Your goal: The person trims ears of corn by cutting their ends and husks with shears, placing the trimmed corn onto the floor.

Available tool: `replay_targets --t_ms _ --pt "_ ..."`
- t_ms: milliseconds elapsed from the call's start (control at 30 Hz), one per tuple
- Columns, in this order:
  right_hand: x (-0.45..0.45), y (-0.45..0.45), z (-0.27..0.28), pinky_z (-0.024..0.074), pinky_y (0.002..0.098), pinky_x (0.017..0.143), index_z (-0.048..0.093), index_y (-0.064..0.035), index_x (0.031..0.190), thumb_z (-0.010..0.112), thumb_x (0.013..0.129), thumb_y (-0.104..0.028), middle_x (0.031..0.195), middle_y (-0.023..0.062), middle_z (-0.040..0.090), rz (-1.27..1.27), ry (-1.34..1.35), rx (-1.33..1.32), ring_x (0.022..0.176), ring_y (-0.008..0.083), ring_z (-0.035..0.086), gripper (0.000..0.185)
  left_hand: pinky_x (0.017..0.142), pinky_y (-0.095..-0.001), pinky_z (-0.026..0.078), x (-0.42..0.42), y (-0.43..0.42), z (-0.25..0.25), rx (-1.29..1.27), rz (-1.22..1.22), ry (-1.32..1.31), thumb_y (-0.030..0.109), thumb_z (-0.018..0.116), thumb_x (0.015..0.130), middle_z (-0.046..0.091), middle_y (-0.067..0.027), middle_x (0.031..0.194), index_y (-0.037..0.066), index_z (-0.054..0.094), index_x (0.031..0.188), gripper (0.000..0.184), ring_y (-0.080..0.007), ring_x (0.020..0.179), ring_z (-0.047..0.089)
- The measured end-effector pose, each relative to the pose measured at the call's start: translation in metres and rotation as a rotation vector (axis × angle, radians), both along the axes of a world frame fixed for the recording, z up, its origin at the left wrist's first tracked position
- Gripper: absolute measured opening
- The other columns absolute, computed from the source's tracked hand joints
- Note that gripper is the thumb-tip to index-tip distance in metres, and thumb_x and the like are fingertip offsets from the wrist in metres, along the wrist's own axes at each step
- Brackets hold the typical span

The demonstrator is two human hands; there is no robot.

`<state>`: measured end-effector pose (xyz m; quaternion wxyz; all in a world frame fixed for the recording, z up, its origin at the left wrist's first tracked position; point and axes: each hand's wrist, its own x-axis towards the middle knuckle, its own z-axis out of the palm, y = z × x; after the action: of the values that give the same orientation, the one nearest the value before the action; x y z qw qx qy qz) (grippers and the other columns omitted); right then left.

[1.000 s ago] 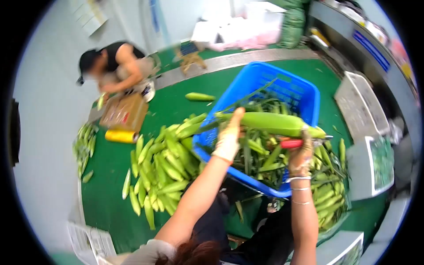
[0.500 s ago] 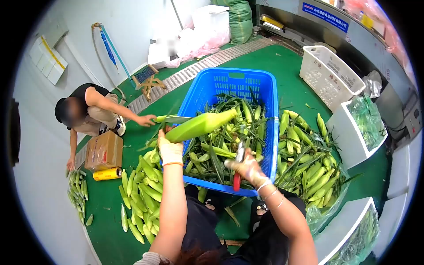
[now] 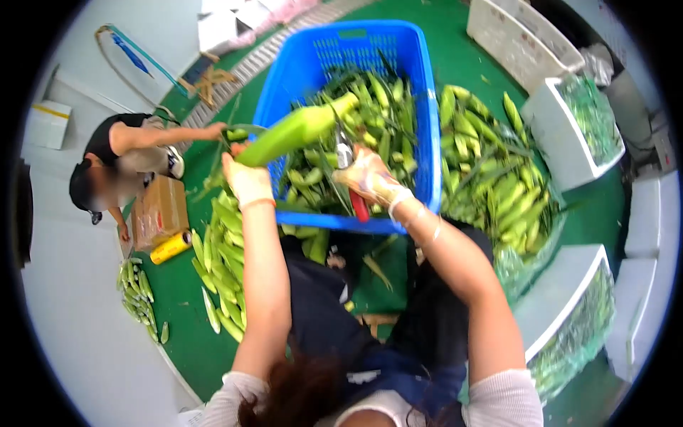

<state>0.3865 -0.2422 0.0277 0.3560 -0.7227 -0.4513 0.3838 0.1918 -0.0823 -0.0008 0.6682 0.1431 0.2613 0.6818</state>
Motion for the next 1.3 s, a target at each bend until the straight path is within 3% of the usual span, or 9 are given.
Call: replay_targets --t_ms 67,133,267,400,533,767,900,1133,1300 --pt "0.009 -0.01 -0.04 0.0484 0.0413 0.062 0.056 -0.0019 0.094 0.069 0.073 -0.021 0.08 0.0192 0.064 0.048 -0.226 0.274 0.071 0.0264 0.062 0.031 0.077 -0.0401 0.044 -0.014 0.017 0.002 0.003 0.023 -0.03 0.045 0.045 0.095 0.055 -0.0077 0.074 0.007 0.054 0.085 0.041 -0.0239 0.075 0.052" --pt "0.018 -0.026 -0.016 0.0474 0.0385 0.062 0.057 -0.0042 0.094 0.07 0.076 -0.022 0.083 0.0121 0.063 0.147 -0.172 0.019 0.071 0.0204 0.059 0.028 0.073 -0.0407 0.045 -0.018 0.024 0.017 0.016 0.007 0.021 0.049 0.048 0.093 0.053 -0.0063 0.071 0.009 0.053 0.083 0.042 -0.0236 0.07 0.051" --pt "0.036 -0.034 -0.001 0.0421 0.0269 0.063 0.059 -0.0109 0.093 0.074 0.077 -0.03 0.076 -0.0016 0.051 -0.121 0.615 -0.056 0.069 0.0095 0.049 0.029 0.062 -0.0312 0.045 0.001 -0.003 0.028 0.063 -0.049 0.116 0.057 0.054 0.088 0.053 -0.0017 0.066 0.012 0.054 0.086 0.045 -0.016 0.064 0.054" --pt "0.053 -0.012 -0.032 0.0465 0.0277 0.07 0.049 -0.0001 0.117 0.081 0.07 -0.024 0.088 0.0062 0.059 -0.215 -0.149 0.274 0.076 0.0176 0.055 0.061 0.06 -0.0318 0.048 0.028 -0.027 0.048 0.057 -0.09 0.216 0.06 0.056 0.085 0.059 -0.0048 0.066 0.008 0.058 0.081 0.052 -0.0172 0.061 0.057" --pt "0.047 -0.001 -0.042 0.0473 0.0326 0.079 0.038 0.0031 0.129 0.079 0.064 -0.016 0.103 0.0123 0.058 -0.129 -0.298 0.344 0.088 0.022 0.055 0.079 0.05 -0.0318 0.052 0.029 -0.029 0.052 -0.011 -0.122 0.293 0.068 0.063 0.073 0.063 -0.0089 0.069 0.003 0.062 0.087 0.067 -0.0176 0.056 0.061" --pt "0.031 0.001 -0.04 0.0483 0.0309 0.075 0.043 0.0013 0.127 0.076 0.068 -0.011 0.104 0.0084 0.057 0.061 0.11 0.262 0.087 0.0208 0.056 0.069 0.048 -0.0287 0.047 0.011 -0.016 0.058 -0.063 -0.209 0.129 0.068 0.06 0.076 0.062 -0.0071 0.063 0.0 0.065 0.091 0.069 -0.0164 0.052 0.058" --pt "0.008 -0.004 -0.024 0.0466 0.0261 0.05 0.052 -0.0031 0.104 0.066 0.08 -0.019 0.078 0.0061 0.058 -0.157 0.409 0.298 0.057 0.014 0.054 0.032 0.048 -0.029 0.048 0.002 -0.015 0.057 -0.07 -0.136 0.082 0.066 0.06 0.077 0.062 -0.0071 0.063 0.0 0.064 0.092 0.069 -0.017 0.053 0.059" --pt "-0.034 0.002 0.01 0.048 0.0288 0.051 0.055 -0.0057 0.109 0.063 0.084 -0.04 0.086 0.0096 0.062 -0.273 0.736 0.33 0.061 0.0181 0.058 0.044 0.047 -0.0291 0.049 -0.002 -0.025 0.064 -0.11 0.009 -0.043 0.062 0.065 0.076 0.062 -0.0068 0.063 0.001 0.064 0.088 0.062 -0.0176 0.053 0.059" --pt "-0.024 0.001 0.009 0.0532 0.0357 0.075 0.054 -0.0084 0.118 0.059 0.087 -0.041 0.096 0.0091 0.064 -0.166 0.944 0.304 0.076 0.0219 0.062 0.046 0.047 -0.029 0.048 -0.001 -0.033 0.073 0.03 -0.003 -0.052 0.062 0.066 0.075 0.061 -0.0062 0.062 0.002 0.063 0.087 0.061 -0.0168 0.052 0.058"
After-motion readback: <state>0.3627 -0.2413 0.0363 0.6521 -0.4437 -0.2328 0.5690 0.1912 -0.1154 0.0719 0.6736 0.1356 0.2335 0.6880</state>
